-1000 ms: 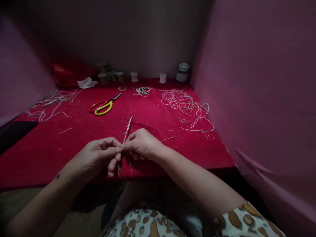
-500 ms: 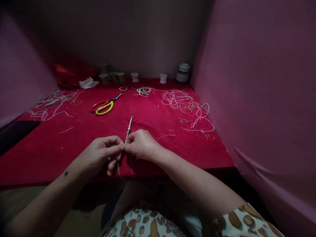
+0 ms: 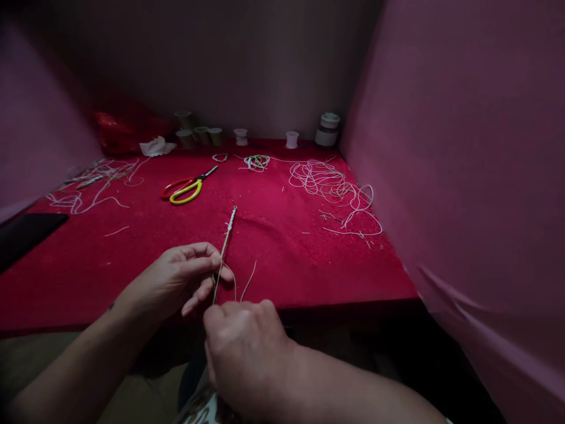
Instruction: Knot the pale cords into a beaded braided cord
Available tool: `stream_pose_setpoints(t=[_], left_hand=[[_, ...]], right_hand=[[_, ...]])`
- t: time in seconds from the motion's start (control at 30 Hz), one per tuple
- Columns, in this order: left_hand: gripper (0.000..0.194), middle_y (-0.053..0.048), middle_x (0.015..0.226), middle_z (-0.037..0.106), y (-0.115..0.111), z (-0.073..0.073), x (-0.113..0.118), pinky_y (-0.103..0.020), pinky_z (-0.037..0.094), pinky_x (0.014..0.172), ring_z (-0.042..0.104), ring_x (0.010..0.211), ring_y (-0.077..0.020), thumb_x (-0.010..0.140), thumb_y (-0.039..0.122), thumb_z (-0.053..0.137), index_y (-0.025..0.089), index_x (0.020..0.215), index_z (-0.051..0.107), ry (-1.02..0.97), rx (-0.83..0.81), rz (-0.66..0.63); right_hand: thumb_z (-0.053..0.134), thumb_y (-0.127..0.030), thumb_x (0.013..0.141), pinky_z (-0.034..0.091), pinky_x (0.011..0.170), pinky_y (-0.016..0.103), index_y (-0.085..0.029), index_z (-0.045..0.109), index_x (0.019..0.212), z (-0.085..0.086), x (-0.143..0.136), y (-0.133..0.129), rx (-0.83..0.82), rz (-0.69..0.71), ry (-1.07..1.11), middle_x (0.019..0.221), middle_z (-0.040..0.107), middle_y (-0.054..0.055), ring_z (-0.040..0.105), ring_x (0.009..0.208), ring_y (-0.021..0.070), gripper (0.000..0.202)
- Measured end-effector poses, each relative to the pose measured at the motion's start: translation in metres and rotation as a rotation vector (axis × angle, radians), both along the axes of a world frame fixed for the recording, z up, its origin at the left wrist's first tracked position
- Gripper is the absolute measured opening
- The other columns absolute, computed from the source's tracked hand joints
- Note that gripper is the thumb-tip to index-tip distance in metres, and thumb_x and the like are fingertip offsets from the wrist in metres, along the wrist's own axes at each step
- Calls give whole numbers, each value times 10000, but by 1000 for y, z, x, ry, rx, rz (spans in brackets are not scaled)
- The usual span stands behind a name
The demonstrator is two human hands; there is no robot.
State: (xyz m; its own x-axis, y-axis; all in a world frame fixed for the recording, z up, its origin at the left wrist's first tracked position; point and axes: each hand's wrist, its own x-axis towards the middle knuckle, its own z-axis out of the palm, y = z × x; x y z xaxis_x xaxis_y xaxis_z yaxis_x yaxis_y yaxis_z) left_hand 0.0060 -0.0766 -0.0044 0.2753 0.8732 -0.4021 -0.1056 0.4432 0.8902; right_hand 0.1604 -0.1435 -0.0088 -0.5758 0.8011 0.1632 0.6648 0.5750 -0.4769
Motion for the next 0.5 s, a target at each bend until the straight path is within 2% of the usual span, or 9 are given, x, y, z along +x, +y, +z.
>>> stream_pose_setpoints(t=[0.07,0.17,0.23,0.3,0.33,0.43,0.47,0.5], left_hand=[[129,0,590,662,-1,-1,1,-147,307,225,439,265,-56,738,222,624,169,682,520,-17,-6,17],[139,36,532,606,-3,-4,1,-150,306,214,400,257,-51,746,248,636,181,705,521,-21,6,30],[148,46,521,591,-3,-6,1,-146,290,211,381,251,-46,751,263,641,185,718,520,-17,16,26],[159,56,476,562,-4,-6,1,-141,278,217,374,242,-46,762,278,635,188,717,513,-14,18,12],[167,63,446,541,-4,-6,1,-140,274,220,372,236,-49,768,287,631,189,711,508,-13,16,4],[188,73,412,509,-4,-5,1,-144,283,221,373,229,-55,754,297,639,191,696,495,-20,14,1],[186,73,418,513,-4,-4,1,-146,287,218,372,229,-54,745,293,644,190,697,496,-24,12,1],[179,72,423,517,-3,-4,0,-148,290,216,369,228,-53,739,286,646,190,703,499,-31,12,-3]], right_hand=[[489,-105,745,285,460,299,-142,614,818,2,0,-5,-54,64,-129,695,656,55,570,537,180,150],[554,-137,718,288,437,285,-152,625,777,16,4,-7,-224,226,-281,668,663,50,563,512,169,93],[569,-151,751,332,453,255,-167,617,697,29,9,-7,-320,376,-265,636,653,31,561,521,140,74],[552,-152,800,390,510,225,-170,601,650,38,13,-2,-359,422,-152,654,653,24,574,569,122,159],[537,-156,822,417,550,222,-167,604,664,40,15,3,-356,365,-77,703,664,34,590,615,126,171],[473,-155,869,479,699,272,-149,619,904,36,16,27,-283,-79,247,909,675,102,631,790,169,150],[463,-149,868,489,656,259,-151,600,967,32,15,36,-349,-170,363,833,673,81,634,717,151,169],[449,-127,858,483,553,239,-150,578,1009,29,13,46,-516,-197,441,689,643,39,610,575,131,199]])
